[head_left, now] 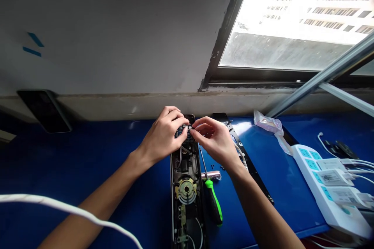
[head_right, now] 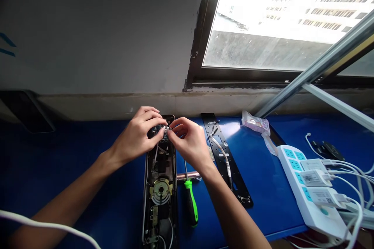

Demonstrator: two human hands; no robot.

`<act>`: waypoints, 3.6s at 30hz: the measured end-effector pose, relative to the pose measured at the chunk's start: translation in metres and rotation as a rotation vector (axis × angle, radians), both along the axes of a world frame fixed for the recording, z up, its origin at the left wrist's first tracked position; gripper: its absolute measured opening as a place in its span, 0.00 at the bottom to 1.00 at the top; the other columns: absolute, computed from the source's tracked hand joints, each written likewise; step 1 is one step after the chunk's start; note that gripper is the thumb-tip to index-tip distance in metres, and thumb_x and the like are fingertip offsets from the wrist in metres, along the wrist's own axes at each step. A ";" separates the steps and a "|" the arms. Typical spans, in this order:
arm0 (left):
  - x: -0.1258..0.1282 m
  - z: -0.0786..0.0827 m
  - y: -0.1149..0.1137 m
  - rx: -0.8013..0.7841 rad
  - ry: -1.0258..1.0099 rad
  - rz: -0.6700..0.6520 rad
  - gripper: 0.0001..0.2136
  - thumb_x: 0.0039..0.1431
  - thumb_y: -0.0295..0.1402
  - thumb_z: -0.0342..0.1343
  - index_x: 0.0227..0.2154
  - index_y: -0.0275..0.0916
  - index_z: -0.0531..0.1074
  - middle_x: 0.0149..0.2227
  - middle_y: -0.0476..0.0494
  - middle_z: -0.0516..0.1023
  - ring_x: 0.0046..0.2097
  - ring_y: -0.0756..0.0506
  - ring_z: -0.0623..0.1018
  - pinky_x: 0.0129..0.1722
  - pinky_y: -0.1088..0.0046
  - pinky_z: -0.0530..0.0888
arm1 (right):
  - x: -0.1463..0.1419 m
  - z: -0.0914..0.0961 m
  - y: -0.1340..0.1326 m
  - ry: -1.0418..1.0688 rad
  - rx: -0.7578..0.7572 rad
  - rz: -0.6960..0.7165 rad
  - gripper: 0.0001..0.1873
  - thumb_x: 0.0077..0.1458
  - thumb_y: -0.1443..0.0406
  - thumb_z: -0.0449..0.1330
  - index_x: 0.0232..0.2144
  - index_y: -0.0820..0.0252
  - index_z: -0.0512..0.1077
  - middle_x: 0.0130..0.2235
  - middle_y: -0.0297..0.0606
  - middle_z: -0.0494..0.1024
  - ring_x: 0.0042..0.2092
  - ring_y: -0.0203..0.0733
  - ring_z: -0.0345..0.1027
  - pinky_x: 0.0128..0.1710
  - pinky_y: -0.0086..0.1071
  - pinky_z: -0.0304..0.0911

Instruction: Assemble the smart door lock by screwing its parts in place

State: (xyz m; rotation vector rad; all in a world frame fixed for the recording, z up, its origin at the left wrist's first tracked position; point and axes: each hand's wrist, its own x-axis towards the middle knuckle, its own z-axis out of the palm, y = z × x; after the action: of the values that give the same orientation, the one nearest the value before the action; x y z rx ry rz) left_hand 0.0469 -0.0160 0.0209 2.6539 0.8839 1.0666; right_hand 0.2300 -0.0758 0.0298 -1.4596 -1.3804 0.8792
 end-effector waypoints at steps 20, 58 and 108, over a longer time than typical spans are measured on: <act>-0.001 -0.002 -0.002 -0.028 0.087 -0.042 0.07 0.66 0.25 0.59 0.41 0.34 0.82 0.45 0.37 0.80 0.56 0.35 0.70 0.56 0.53 0.78 | -0.004 -0.005 -0.021 -0.365 0.102 -0.057 0.06 0.56 0.66 0.64 0.30 0.55 0.69 0.25 0.26 0.72 0.27 0.32 0.64 0.29 0.28 0.60; 0.006 0.000 0.000 -0.050 0.155 0.012 0.08 0.63 0.25 0.63 0.43 0.36 0.83 0.44 0.36 0.80 0.55 0.34 0.71 0.56 0.50 0.78 | -0.009 -0.002 -0.038 -0.511 0.041 -0.039 0.08 0.52 0.74 0.60 0.25 0.58 0.73 0.26 0.32 0.76 0.28 0.35 0.68 0.31 0.31 0.63; -0.010 -0.007 -0.035 0.041 0.070 0.041 0.09 0.69 0.28 0.58 0.46 0.35 0.83 0.55 0.34 0.80 0.66 0.31 0.68 0.63 0.44 0.75 | 0.001 -0.019 -0.048 -0.050 -0.075 0.140 0.27 0.55 0.68 0.61 0.57 0.50 0.68 0.53 0.42 0.81 0.44 0.41 0.80 0.41 0.37 0.81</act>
State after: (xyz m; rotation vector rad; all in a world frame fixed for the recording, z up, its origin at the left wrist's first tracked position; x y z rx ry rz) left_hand 0.0372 -0.0511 0.0136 2.7334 0.9432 1.0162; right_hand 0.2313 -0.1243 0.0108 -1.4632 -1.5162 0.9984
